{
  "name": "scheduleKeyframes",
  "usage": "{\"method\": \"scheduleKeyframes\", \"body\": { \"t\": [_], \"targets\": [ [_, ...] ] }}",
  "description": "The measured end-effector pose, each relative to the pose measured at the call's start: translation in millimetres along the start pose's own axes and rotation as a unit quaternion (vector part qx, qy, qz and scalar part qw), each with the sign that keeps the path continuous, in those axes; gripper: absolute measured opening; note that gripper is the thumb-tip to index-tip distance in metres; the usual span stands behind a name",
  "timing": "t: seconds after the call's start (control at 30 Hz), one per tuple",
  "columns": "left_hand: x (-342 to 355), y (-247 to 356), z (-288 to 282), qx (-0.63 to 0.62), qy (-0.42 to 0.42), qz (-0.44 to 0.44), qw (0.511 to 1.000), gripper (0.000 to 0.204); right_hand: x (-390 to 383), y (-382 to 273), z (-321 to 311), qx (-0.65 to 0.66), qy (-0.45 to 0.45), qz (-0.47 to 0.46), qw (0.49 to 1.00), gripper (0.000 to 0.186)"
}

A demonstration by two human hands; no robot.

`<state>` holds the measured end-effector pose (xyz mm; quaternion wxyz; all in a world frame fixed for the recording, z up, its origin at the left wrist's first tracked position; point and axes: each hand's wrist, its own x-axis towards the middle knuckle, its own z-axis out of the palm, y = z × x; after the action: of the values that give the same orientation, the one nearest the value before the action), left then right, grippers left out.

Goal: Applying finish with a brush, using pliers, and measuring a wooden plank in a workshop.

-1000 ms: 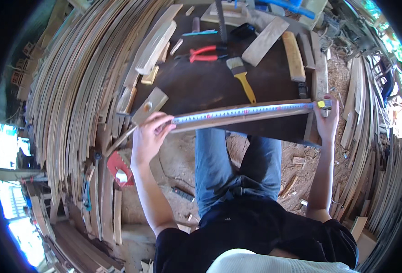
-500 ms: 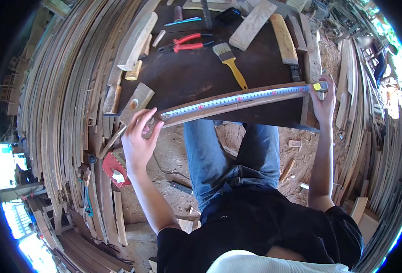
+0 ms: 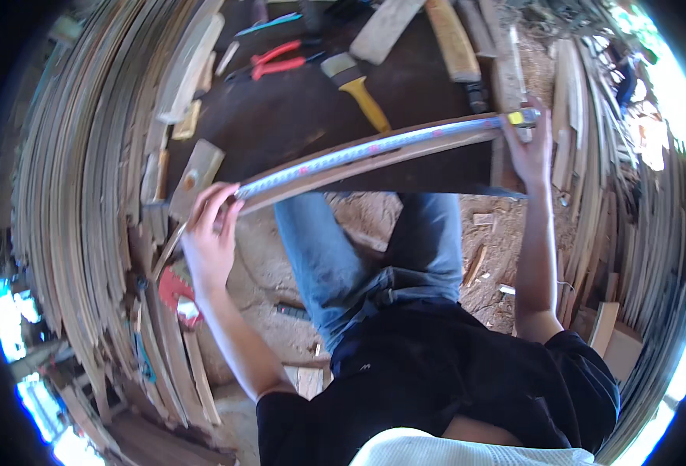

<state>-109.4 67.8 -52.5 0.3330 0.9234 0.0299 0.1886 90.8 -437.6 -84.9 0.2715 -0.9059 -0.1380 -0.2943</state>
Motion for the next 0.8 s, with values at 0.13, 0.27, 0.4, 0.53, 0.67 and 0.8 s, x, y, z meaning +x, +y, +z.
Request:
{"method": "scheduleKeyframes", "body": {
  "t": [0.13,0.27,0.4,0.53,0.67,0.8],
  "targets": [
    [-9.9,-12.3,0.8,0.017,-0.006,-0.012,1.000,0.024,1.4,2.6,2.4,0.056,-0.014,0.019,0.998,0.060],
    [-18.2,-30.5,-3.7,-0.008,0.027,-0.043,0.999,0.026,0.9,6.5,1.9,0.083,-0.009,0.029,0.996,0.057],
    [-21.6,-42.4,-5.4,-0.086,0.023,-0.117,0.989,0.027,-2.4,6.8,-0.1,0.064,0.012,0.017,0.998,0.057],
    [-18.7,-43.5,-4.6,-0.089,0.005,-0.120,0.989,0.026,-4.0,3.4,-0.6,0.074,0.013,0.022,0.997,0.059],
    [-15.2,-41.4,-6.7,-0.142,-0.012,-0.147,0.979,0.030,-2.5,-1.2,-0.7,0.046,0.000,0.044,0.998,0.059],
    [-15.7,-39.9,-10.3,-0.177,-0.026,-0.164,0.970,0.030,-0.2,-4.6,-0.9,0.062,0.000,0.032,0.998,0.061]
  ]
}}
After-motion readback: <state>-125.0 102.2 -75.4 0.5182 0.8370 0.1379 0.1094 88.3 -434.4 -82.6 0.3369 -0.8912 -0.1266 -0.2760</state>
